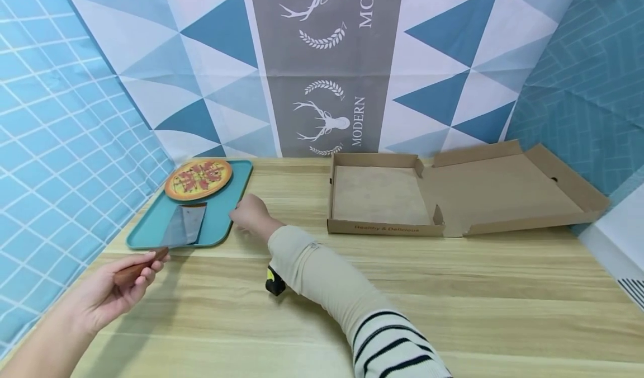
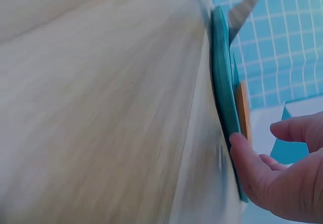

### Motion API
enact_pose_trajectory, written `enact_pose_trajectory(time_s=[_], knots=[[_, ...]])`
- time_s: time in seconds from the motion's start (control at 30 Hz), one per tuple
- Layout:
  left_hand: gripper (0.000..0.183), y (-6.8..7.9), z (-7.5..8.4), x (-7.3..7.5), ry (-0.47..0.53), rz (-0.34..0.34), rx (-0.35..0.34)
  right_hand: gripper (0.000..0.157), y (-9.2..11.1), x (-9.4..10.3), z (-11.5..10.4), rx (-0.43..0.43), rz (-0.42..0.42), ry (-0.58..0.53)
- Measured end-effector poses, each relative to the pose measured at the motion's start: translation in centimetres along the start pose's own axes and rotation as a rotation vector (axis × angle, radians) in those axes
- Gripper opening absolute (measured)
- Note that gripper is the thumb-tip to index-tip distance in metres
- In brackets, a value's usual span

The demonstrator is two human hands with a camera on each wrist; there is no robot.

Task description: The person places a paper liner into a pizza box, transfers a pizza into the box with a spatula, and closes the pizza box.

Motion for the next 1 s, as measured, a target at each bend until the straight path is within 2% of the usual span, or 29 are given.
enact_pose_trajectory(time_s=[0.07, 0.1, 0.17, 0.27, 0.37, 0.5, 0.6, 0.73, 0.8, 0.83, 1.0], knots=[[0.030, -0.1, 0.1, 0.3, -0.019, 0.014, 0.007, 0.008, -0.4, -0.3, 0.0, -0.084, 0.014, -0.074], [0.030, -0.1, 0.2, 0.5, -0.037, 0.018, 0.010, 0.010, -0.7, -0.5, 0.0, -0.113, 0.024, -0.081], [0.029, -0.2, 0.4, 0.8, -0.085, 0.027, 0.007, 0.032, -1.0, -0.7, -0.1, -0.146, 0.041, -0.082], [0.027, -0.4, 0.9, 1.2, -0.170, 0.060, -0.012, 0.052, -1.5, -1.0, -0.3, -0.147, 0.054, -0.041], [0.026, -0.5, 1.5, 1.6, -0.252, 0.099, -0.017, 0.056, -1.7, -1.5, -0.5, -0.117, 0.049, -0.026], [0.023, -0.5, 2.5, 1.7, -0.393, 0.149, 0.003, 0.047, -1.7, -2.6, -0.9, -0.101, 0.047, -0.013], [0.019, -0.7, 3.2, 1.4, -0.539, 0.216, 0.004, 0.036, -1.7, -3.3, -1.1, -0.109, 0.052, 0.014], [0.014, -1.3, 4.2, 0.9, -0.718, 0.289, -0.020, 0.020, -1.7, -3.7, -1.1, -0.120, 0.069, 0.042], [0.011, -1.8, 4.6, 0.6, -0.791, 0.304, -0.042, 0.017, -1.8, -3.7, -1.1, -0.121, 0.087, 0.068], [0.014, -2.0, 4.8, 0.5, -0.828, 0.302, -0.057, 0.017, -1.8, -3.6, -1.0, -0.124, 0.098, 0.079], [0.059, -3.2, 5.3, 0.0, -0.982, 0.283, -0.129, 0.016, -2.0, -3.4, -0.9, -0.122, 0.119, 0.123]])
Point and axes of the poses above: each hand's wrist, its own y-axis away from the middle knuckle, its own x-axis out of the back of the hand, z = x × y, the point moved 1 cm from there along -y, towards the middle knuckle, and after that the axes turned 14 degrees about z, right-handed, at the moved point
